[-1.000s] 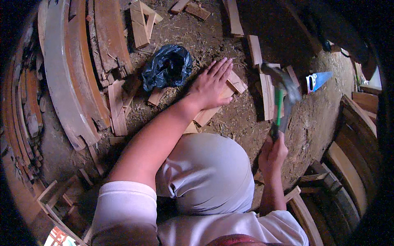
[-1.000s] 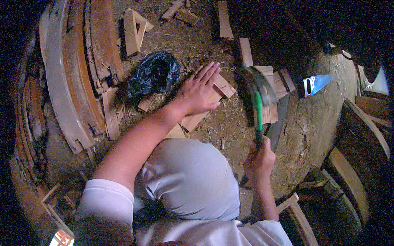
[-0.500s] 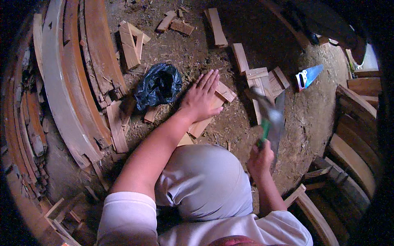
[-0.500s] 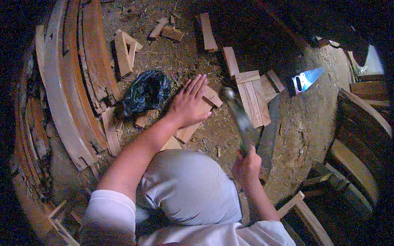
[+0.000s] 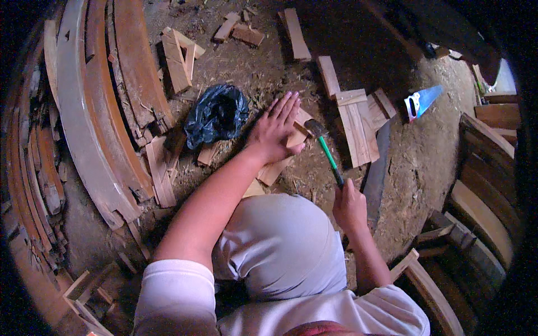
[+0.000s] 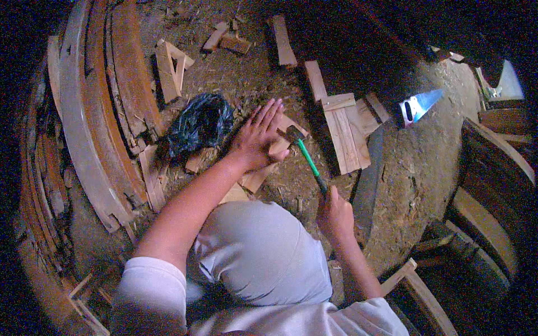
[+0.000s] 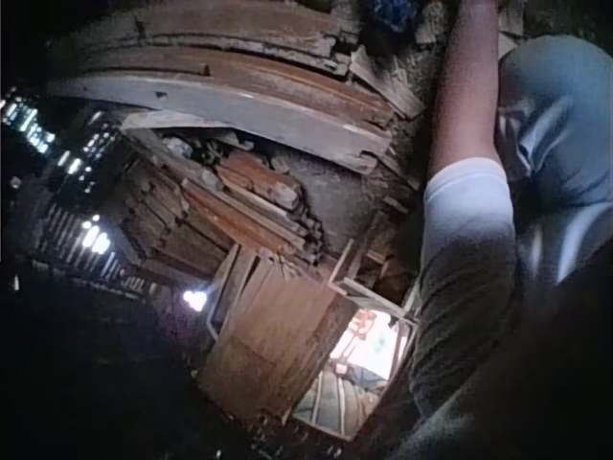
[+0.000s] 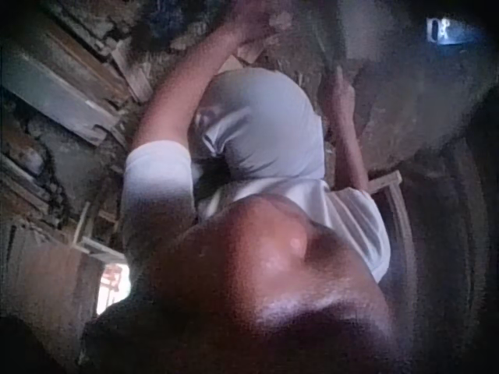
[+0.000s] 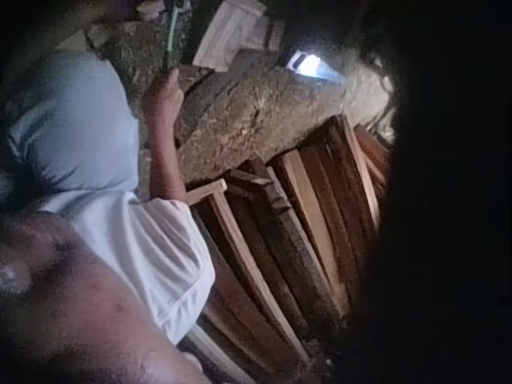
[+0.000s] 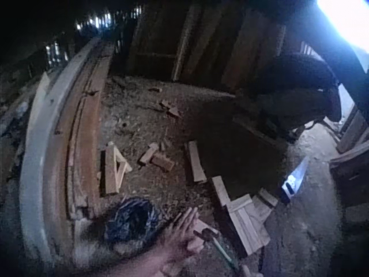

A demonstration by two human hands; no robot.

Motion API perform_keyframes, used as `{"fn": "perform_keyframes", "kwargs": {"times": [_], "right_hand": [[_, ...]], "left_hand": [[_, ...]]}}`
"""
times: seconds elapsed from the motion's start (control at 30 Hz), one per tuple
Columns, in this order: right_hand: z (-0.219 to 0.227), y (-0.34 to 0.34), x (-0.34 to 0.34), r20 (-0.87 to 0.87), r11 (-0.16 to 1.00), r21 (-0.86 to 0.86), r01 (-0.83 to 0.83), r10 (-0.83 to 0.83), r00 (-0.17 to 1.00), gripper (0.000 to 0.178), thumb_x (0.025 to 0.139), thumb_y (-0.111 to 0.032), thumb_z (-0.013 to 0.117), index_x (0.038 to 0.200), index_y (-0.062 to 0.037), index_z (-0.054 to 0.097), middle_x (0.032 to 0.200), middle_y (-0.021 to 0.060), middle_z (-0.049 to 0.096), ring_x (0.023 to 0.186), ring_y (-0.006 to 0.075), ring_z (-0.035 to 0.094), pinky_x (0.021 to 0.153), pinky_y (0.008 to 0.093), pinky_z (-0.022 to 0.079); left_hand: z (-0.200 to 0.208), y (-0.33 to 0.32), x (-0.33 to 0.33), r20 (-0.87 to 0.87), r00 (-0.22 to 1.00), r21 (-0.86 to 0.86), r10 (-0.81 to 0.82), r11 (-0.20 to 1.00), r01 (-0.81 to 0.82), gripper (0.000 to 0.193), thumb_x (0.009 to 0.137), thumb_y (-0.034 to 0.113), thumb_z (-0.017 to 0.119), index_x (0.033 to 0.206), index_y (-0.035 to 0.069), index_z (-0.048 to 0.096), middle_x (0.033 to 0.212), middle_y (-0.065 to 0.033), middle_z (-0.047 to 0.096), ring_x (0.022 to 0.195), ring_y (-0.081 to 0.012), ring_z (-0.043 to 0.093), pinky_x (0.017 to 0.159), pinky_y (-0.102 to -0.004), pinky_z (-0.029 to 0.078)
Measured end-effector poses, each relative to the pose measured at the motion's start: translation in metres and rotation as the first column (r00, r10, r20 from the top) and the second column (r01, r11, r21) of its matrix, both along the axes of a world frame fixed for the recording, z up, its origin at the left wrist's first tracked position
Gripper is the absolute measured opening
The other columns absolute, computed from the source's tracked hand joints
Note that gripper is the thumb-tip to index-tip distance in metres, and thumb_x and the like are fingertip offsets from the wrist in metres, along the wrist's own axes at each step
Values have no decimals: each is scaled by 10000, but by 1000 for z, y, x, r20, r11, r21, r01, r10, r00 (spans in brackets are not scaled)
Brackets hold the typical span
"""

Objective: The person assembles small wooden pieces into a rectangular frame on the floor. They align the pieces, insert nails, and use a hammer to secure the joints. The person repeatedly picks up nails and hammers them into the wood.

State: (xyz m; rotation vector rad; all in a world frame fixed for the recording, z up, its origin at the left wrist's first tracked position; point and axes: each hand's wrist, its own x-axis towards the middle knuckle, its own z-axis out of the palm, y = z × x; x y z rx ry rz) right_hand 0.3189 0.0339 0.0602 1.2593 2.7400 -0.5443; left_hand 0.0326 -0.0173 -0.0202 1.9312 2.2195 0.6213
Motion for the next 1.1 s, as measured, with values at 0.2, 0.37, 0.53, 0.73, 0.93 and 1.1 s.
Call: {"fn": "perform_keyframes", "kwargs": {"times": [0.2,0.37,0.53,0.73,0.93,1.1], "right_hand": [[15,-14,15,-270,977,-128,171,-201,942,142,939,-121,597,995,-33,501,726,224,626,678,486,626,566,546,473],[-29,1,17,38,999,-43,15,-13,999,193,905,-93,623,1029,-17,496,702,236,620,702,494,631,594,573,473],[50,-20,-14,-266,980,-157,119,-158,951,116,945,-31,588,1016,-30,496,704,252,586,719,524,608,569,496,473],[-11,-3,8,-61,996,-74,53,-58,996,243,885,-45,626,1068,-8,470,757,264,624,706,497,635,611,581,479],[53,-15,-13,-237,984,-123,127,-153,959,184,920,-68,610,1072,-40,509,797,269,651,752,485,664,633,581,494],[2,-1,7,-29,981,-139,133,-138,990,172,940,-126,622,1008,-52,483,776,269,652,744,508,654,603,600,481]], "left_hand": [[1,-6,7,28,999,25,20,999,-21,1122,830,562,694,1603,-42,149,1697,-185,132,1578,-322,102,1286,-448,102],[-4,-4,10,40,999,34,12,999,-14,1137,807,541,726,1598,-46,158,1689,-187,164,1574,-325,130,1285,-448,125],[2,-14,5,32,999,50,15,999,-17,1131,803,520,735,1592,-55,166,1682,-199,178,1568,-332,157,1284,-460,138],[6,-3,8,9,1000,46,-10,999,10,1123,815,554,704,1592,-55,167,1688,-201,158,1575,-327,127,1287,-458,112],[-1,-7,3,24,1000,40,10,999,-10,1133,803,543,721,1592,-53,168,1685,-203,161,1575,-333,120,1289,-459,89],[1,4,8,20,1000,12,-8,1000,8,1116,825,560,697,1586,-66,172,1684,-211,154,1575,-339,117,1288,-467,93]]}}
